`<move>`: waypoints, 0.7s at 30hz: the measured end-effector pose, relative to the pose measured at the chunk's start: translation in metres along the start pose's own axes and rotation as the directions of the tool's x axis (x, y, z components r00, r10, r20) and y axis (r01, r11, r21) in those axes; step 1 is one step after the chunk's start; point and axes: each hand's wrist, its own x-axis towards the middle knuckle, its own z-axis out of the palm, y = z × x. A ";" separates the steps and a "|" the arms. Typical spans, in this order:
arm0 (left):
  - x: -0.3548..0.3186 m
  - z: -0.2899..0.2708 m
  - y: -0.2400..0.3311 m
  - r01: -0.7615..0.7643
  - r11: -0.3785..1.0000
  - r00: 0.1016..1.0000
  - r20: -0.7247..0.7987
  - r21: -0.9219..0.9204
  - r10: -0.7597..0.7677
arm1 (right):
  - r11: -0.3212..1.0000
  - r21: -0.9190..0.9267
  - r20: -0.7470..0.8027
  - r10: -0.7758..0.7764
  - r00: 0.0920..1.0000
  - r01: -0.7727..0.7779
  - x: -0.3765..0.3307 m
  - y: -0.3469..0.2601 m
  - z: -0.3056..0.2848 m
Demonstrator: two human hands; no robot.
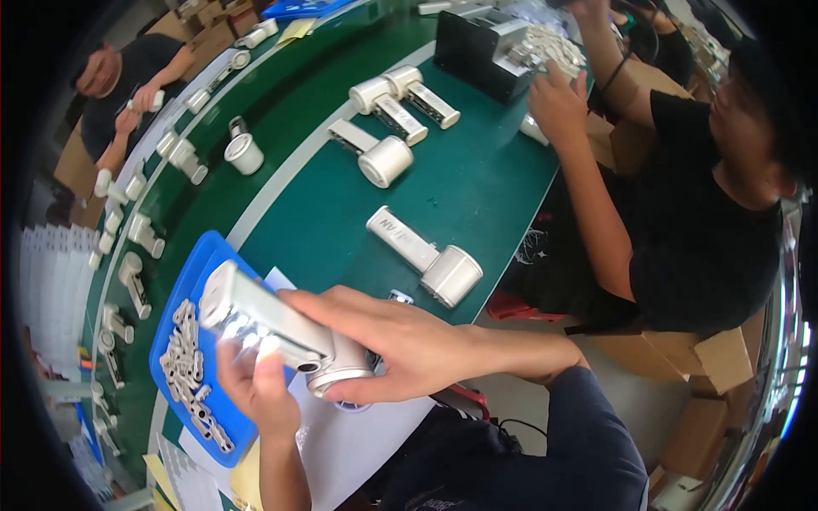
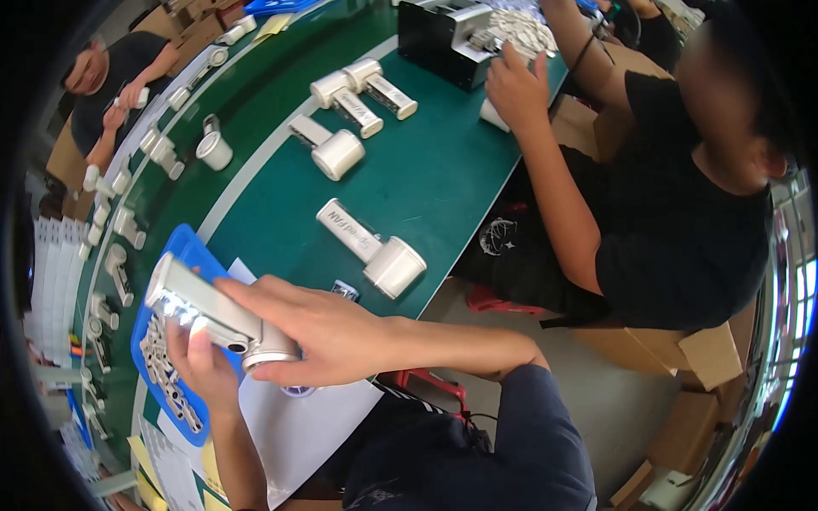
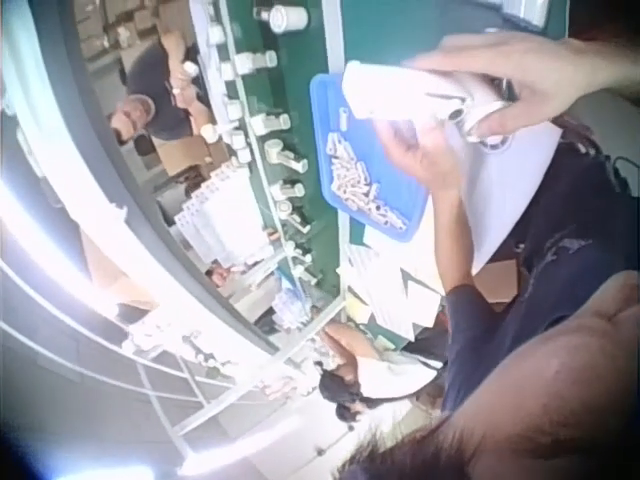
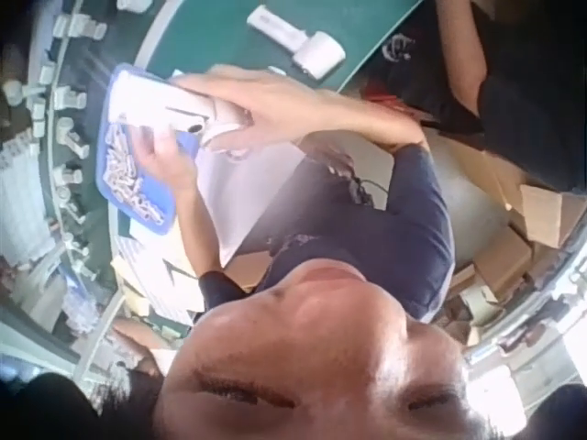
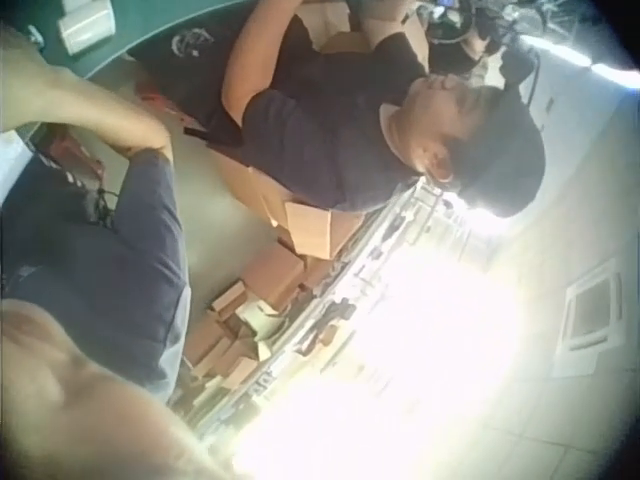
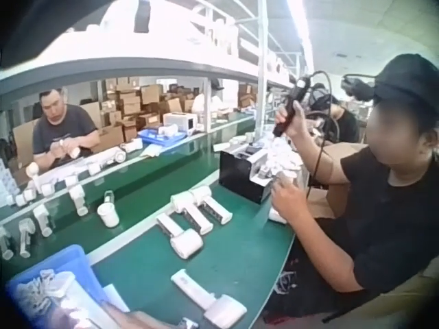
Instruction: The person assembles portable hand fans by hand from components, then applies stickers to the units.
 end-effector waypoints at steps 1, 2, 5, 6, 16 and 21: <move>0.002 0.001 -0.002 -0.038 0.999 0.999 -0.029 0.018 0.039 | 0.999 -0.015 0.008 -0.034 0.999 0.034 0.000 0.002 -0.002; 0.004 0.000 -0.001 -0.083 0.996 0.994 -0.063 0.036 0.085 | 0.997 -0.034 0.022 -0.074 0.997 0.075 0.003 0.001 -0.003; 0.004 -0.017 -0.003 -0.114 0.986 0.988 -0.087 0.118 0.125 | 0.988 -0.046 0.012 -0.146 0.989 0.146 0.017 0.007 -0.001; 0.002 -0.028 -0.005 -0.124 0.985 0.987 -0.085 0.120 0.134 | 0.973 -0.057 0.019 -0.224 0.974 0.225 0.022 0.008 -0.004; -0.081 -0.052 -0.020 0.083 0.967 0.981 0.152 0.240 -0.122 | 0.997 0.068 -0.109 0.029 0.994 -0.021 0.084 0.011 -0.081; -0.099 -0.046 -0.058 0.015 0.986 0.950 0.304 0.166 -0.065 | 0.937 -0.226 -0.281 0.198 0.939 -0.265 0.155 0.056 -0.129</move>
